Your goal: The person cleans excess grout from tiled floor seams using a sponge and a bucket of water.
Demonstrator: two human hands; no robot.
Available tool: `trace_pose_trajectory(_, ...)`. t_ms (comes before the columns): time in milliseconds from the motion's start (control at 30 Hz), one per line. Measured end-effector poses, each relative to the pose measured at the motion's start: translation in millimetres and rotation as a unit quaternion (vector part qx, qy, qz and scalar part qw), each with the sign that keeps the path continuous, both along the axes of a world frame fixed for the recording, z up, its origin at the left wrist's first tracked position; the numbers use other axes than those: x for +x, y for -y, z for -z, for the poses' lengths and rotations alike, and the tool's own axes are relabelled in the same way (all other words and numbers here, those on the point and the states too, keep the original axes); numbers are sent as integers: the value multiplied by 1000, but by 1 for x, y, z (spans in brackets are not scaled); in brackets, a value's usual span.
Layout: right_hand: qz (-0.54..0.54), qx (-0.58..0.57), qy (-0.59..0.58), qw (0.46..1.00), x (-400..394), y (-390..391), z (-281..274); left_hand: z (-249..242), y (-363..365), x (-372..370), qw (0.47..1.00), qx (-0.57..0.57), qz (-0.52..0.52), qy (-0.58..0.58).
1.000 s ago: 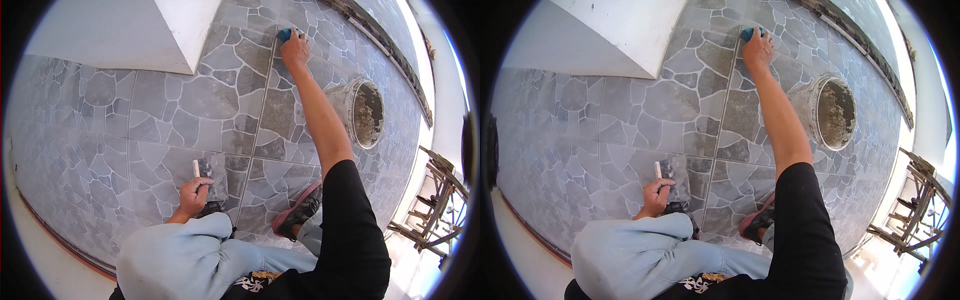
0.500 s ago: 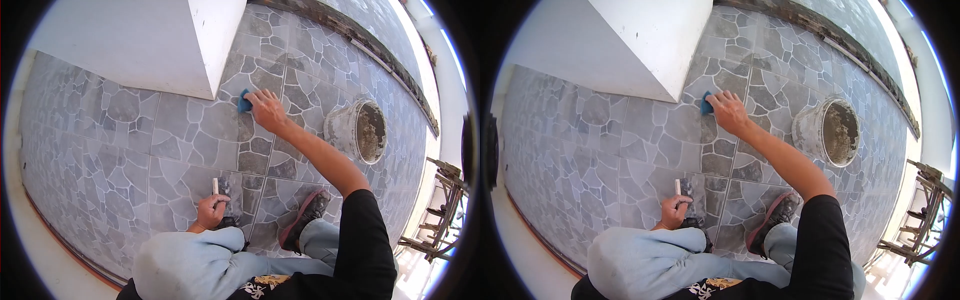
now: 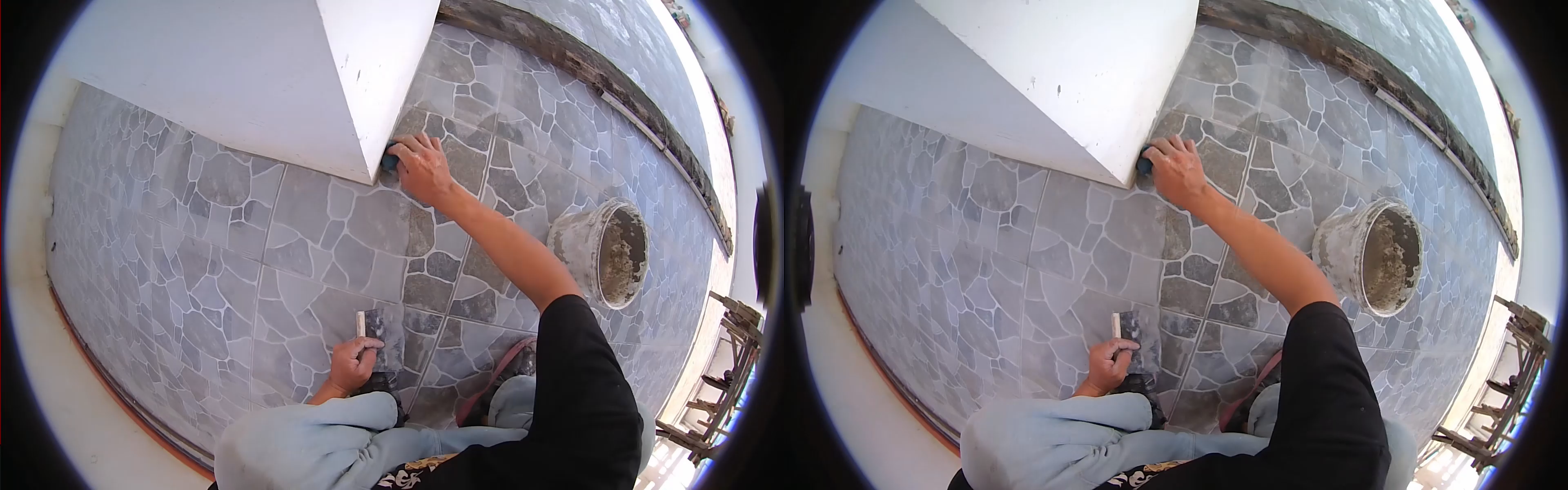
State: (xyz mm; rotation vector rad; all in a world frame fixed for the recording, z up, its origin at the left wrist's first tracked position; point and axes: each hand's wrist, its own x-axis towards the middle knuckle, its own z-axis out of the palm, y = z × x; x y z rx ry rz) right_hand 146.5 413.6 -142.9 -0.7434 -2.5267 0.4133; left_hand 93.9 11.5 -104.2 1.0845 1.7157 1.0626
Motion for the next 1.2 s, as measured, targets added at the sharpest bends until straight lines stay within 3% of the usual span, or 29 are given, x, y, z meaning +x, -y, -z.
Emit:
trace_pose_trajectory(67, 63, 43, -22, 997, -13, -47, 11, 1, -5, 0, 1000, 4, 3, -10)
trace_pose_trajectory(167, 211, 16, -26, 977, -35, -102, 8, 3, 0, 3, 1000, 6, 5, -17)
trace_pose_trajectory(233, 250, 18, -16, 968, -49, -112, 12, 3, 1, 1, 1000, 11, 9, -15)
trace_pose_trajectory(300, 225, -28, -88, 970, -37, -95, 10, 0, 0, 2, 999, -32, -1, -9)
trace_pose_trajectory(367, 158, -11, -99, 982, -24, -51, 13, 2, -4, 3, 1000, -8, -4, -12)
trace_pose_trajectory(433, 83, -70, -57, 992, -8, -1, 5, 3, 1, 3, 1000, 7, -8, -17)
trace_pose_trajectory(533, 69, -53, -61, 994, -7, -13, 7, 5, 1, 0, 1000, -20, 1, -4)
trace_pose_trajectory(800, 248, 1, -32, 968, -53, -234, 16, 3, 1, 4, 998, -54, -18, 1)
trace_pose_trajectory(900, 311, 18, -93, 946, -71, -288, 30, -2, -2, 0, 993, -114, -4, 7)
trace_pose_trajectory(967, 342, 19, -139, 929, -80, -290, 33, -1, -2, 1, 996, -89, -13, 14)
trace_pose_trajectory(1067, 332, -19, -109, 937, -73, -268, 26, -3, -2, -1, 993, -116, -1, 14)
trace_pose_trajectory(1200, 282, -25, -60, 957, -56, -184, 20, 9, 5, -2, 997, -81, 7, -3)
